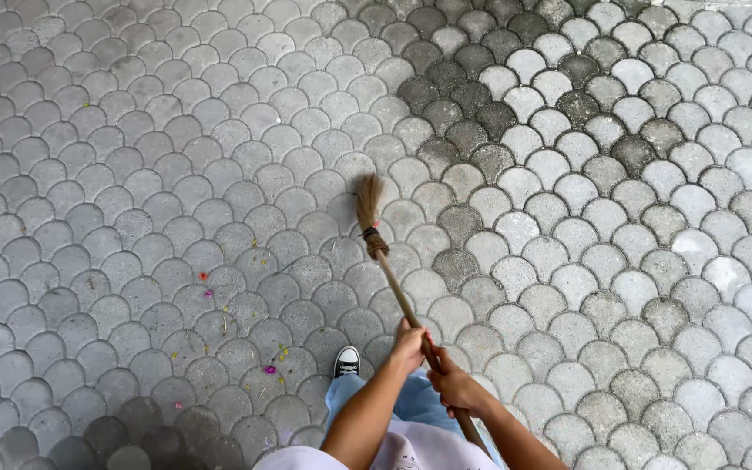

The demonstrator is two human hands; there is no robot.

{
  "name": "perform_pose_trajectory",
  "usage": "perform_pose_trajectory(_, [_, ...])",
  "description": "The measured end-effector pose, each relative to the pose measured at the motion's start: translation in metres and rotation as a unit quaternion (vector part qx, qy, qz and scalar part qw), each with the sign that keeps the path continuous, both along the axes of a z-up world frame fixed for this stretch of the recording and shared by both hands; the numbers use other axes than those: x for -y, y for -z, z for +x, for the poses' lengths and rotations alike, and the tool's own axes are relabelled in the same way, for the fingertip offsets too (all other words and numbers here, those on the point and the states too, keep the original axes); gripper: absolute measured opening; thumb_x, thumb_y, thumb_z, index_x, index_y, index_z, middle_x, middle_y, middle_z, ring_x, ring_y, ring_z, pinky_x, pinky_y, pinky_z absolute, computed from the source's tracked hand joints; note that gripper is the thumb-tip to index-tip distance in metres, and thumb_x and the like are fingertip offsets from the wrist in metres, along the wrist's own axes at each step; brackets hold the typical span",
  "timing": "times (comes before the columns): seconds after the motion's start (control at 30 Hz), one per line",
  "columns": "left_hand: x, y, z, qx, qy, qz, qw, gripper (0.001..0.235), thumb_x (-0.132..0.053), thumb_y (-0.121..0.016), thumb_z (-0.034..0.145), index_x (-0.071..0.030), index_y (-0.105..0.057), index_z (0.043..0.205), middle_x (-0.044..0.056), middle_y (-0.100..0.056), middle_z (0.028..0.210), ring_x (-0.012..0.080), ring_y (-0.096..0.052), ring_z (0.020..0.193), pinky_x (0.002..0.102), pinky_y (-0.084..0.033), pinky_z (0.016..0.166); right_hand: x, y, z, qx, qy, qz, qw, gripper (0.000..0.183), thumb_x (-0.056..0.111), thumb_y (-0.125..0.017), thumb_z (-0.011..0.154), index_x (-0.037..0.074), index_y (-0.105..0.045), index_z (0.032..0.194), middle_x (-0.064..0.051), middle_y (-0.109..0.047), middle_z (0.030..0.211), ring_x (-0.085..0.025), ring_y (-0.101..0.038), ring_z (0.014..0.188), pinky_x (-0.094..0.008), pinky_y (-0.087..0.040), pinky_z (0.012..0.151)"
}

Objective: The person sweeps a paved outdoor patio using a traditional straw broom. They gather scattered debris, including fallen flower petals and a purple plastic bag, into a pile while moving around the area.

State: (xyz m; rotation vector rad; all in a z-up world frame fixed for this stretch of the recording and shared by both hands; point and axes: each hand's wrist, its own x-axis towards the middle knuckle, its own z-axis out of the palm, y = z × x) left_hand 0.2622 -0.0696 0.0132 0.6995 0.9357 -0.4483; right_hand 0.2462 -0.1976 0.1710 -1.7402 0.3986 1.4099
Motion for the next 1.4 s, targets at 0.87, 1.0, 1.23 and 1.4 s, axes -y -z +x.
perform_pose_trajectory(0.87, [0.003,0.008,0.086,0.061,0.083,-0.110,0.989,0.071,0.001,-0.052,0.101,-0.024,-0.025,0.162,0.004,-0.054,0.092,0.0110,-0.056,0.076,0.021,-0.057,0.070,-0.017,0.015,0.051,0.065,0.219,-0.029,0.973,0.052,0.013,-0.051,0.104,0.029,-0.037,0.152,-0.010,-0.053,0.075,-0.017,-0.041,0.044,-0.032,-0.031,0.032])
perform_pose_trajectory(1.0, [-0.110,0.041,0.048,0.077,-0.066,-0.099,0.990,0.019,0.004,-0.047,0.102,-0.011,-0.047,0.113,0.009,-0.054,0.087,0.0195,-0.055,0.073,0.034,-0.051,0.064,-0.084,0.057,0.045,0.153,-0.076,0.011,0.985,0.044,0.019,-0.055,0.103,0.027,-0.038,0.143,-0.009,-0.069,0.085,-0.019,-0.058,0.051,-0.038,-0.047,0.044])
perform_pose_trajectory(1.23, [-0.178,0.001,0.107,0.019,-0.118,-0.011,0.993,0.021,-0.019,-0.036,0.113,-0.004,-0.045,0.102,0.008,-0.055,0.069,0.0179,-0.051,0.053,0.033,-0.046,0.048,-0.120,-0.042,0.059,0.025,0.105,0.112,0.988,0.057,0.015,-0.054,0.104,0.027,-0.039,0.157,-0.001,-0.051,0.067,-0.012,-0.042,0.044,-0.029,-0.033,0.035])
perform_pose_trajectory(1.4, [-0.088,-0.045,0.171,0.020,0.026,-0.051,0.998,0.010,-0.020,-0.049,0.113,-0.011,-0.049,0.117,0.000,-0.053,0.070,0.0091,-0.047,0.049,0.022,-0.045,0.043,-0.080,-0.056,0.063,0.065,0.301,0.101,0.946,0.057,0.013,-0.049,0.104,0.024,-0.036,0.159,-0.007,-0.050,0.071,-0.012,-0.035,0.038,-0.029,-0.030,0.026])
